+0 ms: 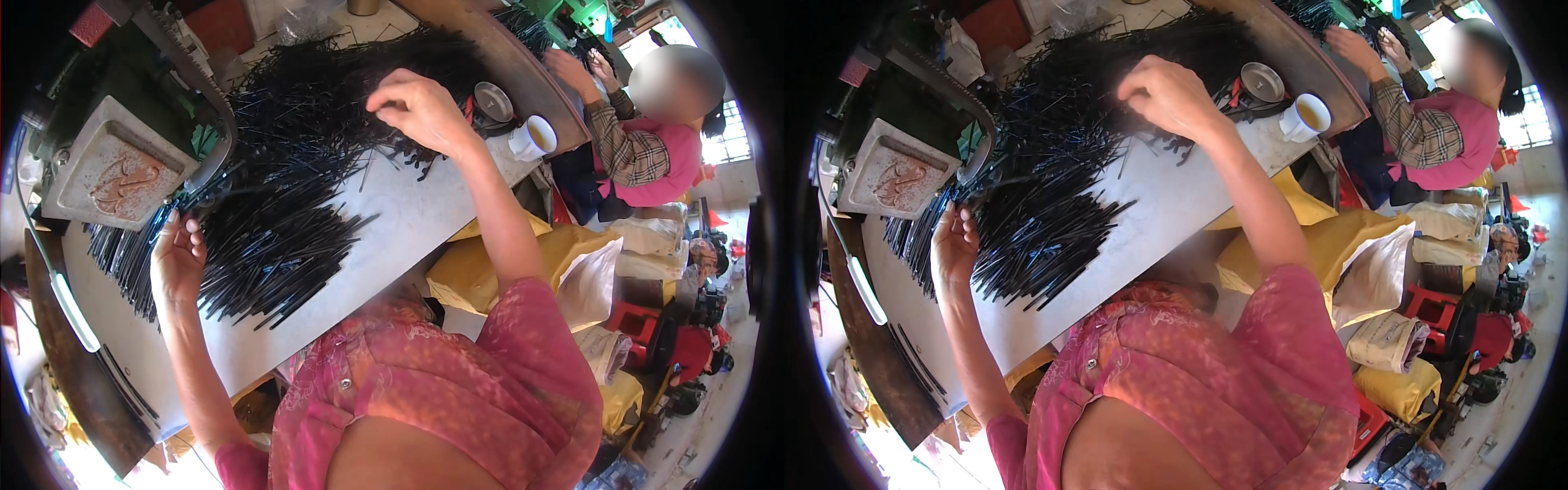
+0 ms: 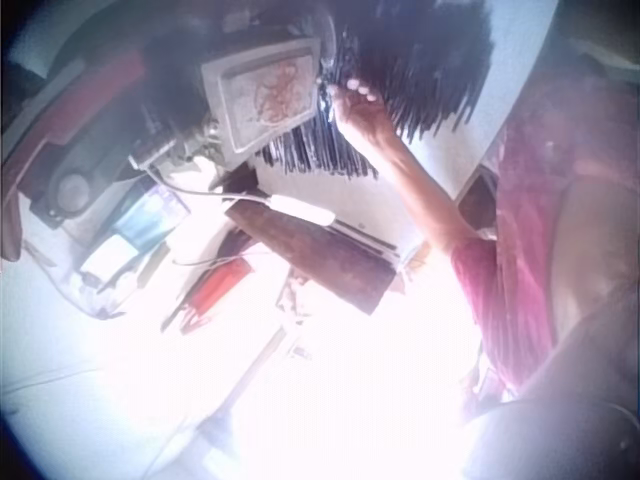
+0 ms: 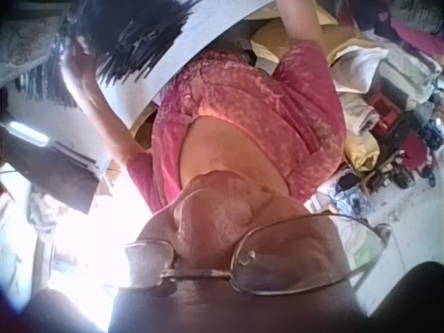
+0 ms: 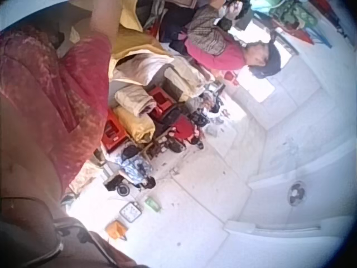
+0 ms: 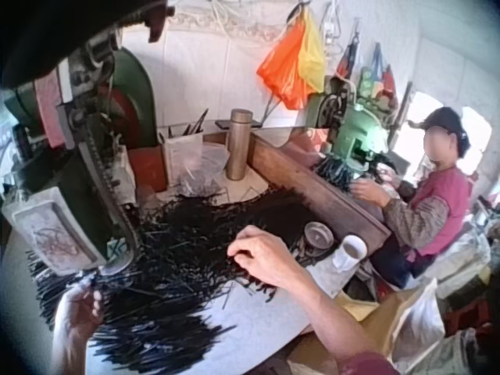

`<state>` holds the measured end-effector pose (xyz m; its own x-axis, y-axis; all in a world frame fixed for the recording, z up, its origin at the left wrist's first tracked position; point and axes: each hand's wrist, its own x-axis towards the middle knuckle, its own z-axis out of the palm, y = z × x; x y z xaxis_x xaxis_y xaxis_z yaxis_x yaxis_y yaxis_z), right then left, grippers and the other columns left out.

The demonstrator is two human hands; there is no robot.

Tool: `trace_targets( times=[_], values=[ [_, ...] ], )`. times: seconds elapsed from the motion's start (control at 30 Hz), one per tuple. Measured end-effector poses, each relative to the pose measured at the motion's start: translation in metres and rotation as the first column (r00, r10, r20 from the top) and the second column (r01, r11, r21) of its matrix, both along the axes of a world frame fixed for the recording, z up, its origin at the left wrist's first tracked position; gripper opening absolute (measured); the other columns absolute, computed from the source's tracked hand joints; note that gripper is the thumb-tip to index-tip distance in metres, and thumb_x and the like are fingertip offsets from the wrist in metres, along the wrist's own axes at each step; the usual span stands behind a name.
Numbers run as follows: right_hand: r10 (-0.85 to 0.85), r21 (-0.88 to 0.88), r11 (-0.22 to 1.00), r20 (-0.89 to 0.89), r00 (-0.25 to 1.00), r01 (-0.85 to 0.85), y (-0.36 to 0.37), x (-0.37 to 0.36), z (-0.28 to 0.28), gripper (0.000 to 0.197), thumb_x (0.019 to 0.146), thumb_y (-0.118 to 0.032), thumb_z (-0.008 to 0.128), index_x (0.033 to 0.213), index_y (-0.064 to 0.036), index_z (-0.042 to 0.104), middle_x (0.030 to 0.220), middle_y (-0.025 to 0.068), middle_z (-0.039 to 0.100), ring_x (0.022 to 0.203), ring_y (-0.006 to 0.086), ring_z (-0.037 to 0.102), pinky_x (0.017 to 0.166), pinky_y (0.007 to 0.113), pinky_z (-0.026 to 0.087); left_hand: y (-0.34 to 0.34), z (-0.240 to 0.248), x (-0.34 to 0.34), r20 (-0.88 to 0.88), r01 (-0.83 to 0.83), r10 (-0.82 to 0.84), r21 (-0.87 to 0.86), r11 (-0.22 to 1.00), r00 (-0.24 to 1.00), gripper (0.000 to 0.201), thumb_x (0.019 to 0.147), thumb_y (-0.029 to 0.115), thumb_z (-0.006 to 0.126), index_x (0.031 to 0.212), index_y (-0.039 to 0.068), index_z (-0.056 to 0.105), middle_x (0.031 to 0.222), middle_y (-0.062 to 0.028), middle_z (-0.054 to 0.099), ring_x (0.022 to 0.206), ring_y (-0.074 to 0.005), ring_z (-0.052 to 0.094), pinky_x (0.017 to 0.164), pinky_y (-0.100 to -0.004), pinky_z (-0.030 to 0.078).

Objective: The person assembles umbrella ribs by picking up rib components, aligning their joints under a benchtop press machine, and fastening them together.

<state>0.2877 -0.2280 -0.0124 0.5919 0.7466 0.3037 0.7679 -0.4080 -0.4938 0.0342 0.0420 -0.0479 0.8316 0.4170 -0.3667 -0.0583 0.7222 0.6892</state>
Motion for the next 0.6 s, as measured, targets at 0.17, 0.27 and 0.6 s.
trace_targets(
  times=[0.17,0.27,0.6],
  values=[
    [0.067,-0.137,0.990,0.317,0.946,-0.024,-0.012,-0.001,-0.030,0.018,0.069,-0.006,0.063,0.086,-0.0088,0.063,0.098,0.0015,0.049,0.091,0.0200,0.049,0.073,0.033,0.045,-0.019,0.015,0.006,-0.087,-0.091,0.101,0.108,0.990,0.991,0.015,0.082,0.012,0.056,0.087,-0.002,0.055,0.085,-0.0141,0.059,0.068,-0.0160,0.058,0.059,-0.0228,0.048],
    [0.014,-0.054,0.999,0.348,0.937,0.005,-0.005,-0.007,-0.036,0.016,0.066,-0.004,0.065,0.082,-0.0067,0.062,0.094,0.0019,0.051,0.085,0.0211,0.051,0.070,0.032,0.046,-0.009,0.004,-0.001,-0.002,-0.025,0.025,0.097,0.995,1.000,0.010,0.080,0.007,0.055,0.084,-0.001,0.055,0.088,-0.0149,0.058,0.074,-0.0169,0.057,0.061,-0.0254,0.048],
    [0.336,0.144,0.842,0.613,0.715,-0.519,0.063,-0.088,0.001,0.021,0.063,-0.009,0.065,0.083,-0.0100,0.059,0.078,0.0020,0.054,0.066,0.0183,0.052,0.054,0.029,0.044,-0.026,0.008,-0.008,0.016,0.026,-0.026,0.008,1.000,1.000,0.012,0.072,0.009,0.059,0.082,0.003,0.054,0.072,-0.0055,0.054,0.054,-0.0071,0.042,0.043,-0.0197,0.034]
  ],
)
